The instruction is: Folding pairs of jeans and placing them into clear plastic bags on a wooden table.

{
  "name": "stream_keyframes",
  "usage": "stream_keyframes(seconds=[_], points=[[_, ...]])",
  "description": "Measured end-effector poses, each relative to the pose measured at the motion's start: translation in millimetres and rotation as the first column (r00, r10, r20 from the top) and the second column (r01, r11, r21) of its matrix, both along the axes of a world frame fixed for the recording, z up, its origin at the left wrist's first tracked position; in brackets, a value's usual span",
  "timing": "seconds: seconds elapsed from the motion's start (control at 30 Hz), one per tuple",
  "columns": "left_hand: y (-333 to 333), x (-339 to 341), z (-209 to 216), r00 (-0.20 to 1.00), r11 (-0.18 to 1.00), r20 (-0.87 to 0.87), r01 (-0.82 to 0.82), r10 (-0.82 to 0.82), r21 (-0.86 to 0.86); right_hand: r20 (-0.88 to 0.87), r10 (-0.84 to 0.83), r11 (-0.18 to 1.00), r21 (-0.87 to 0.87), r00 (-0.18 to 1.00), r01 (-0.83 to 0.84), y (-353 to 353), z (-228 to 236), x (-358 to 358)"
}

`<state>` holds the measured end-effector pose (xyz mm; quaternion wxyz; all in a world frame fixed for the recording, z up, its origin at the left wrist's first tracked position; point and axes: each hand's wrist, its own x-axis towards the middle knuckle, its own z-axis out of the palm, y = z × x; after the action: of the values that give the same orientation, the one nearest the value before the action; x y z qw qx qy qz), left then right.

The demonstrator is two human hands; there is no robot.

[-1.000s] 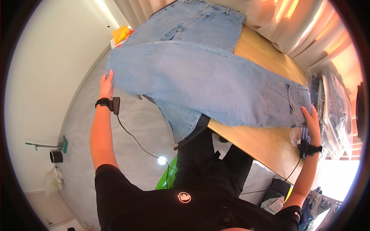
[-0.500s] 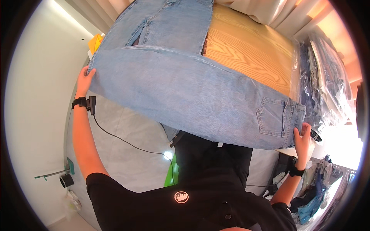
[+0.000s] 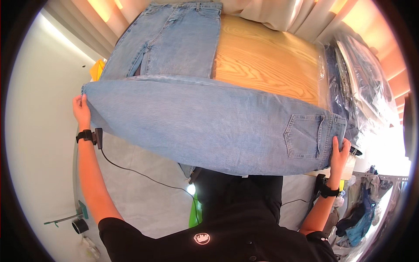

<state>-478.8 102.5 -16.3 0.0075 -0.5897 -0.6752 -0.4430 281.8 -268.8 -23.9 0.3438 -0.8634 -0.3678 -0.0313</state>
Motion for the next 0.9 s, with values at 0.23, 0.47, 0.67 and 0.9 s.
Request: stream_keyframes(seconds=[0.23,0.47,0.67,0.9], points=[[25,4,4,0.996,0.996,-0.086,0.007,0.0,0.092,0.075,-0.016,0.997,0.08,0.997,0.01,8,3,8],[59,8,3,0.997,0.997,-0.046,0.057,-0.055,0.051,0.002,-0.062,0.982,0.181,0.998,0.061,11,-11,27],[39,-6,-6,0.995,0.931,-0.097,-0.015,-0.021,-0.364,0.049,-0.012,0.996,0.091,0.999,0.007,3,-6,10],[-46,6,22,0.95,0.683,0.3,0.159,0.091,-0.713,-0.346,-0.071,0.985,0.124,0.936,0.121,-69,-34,-18]])
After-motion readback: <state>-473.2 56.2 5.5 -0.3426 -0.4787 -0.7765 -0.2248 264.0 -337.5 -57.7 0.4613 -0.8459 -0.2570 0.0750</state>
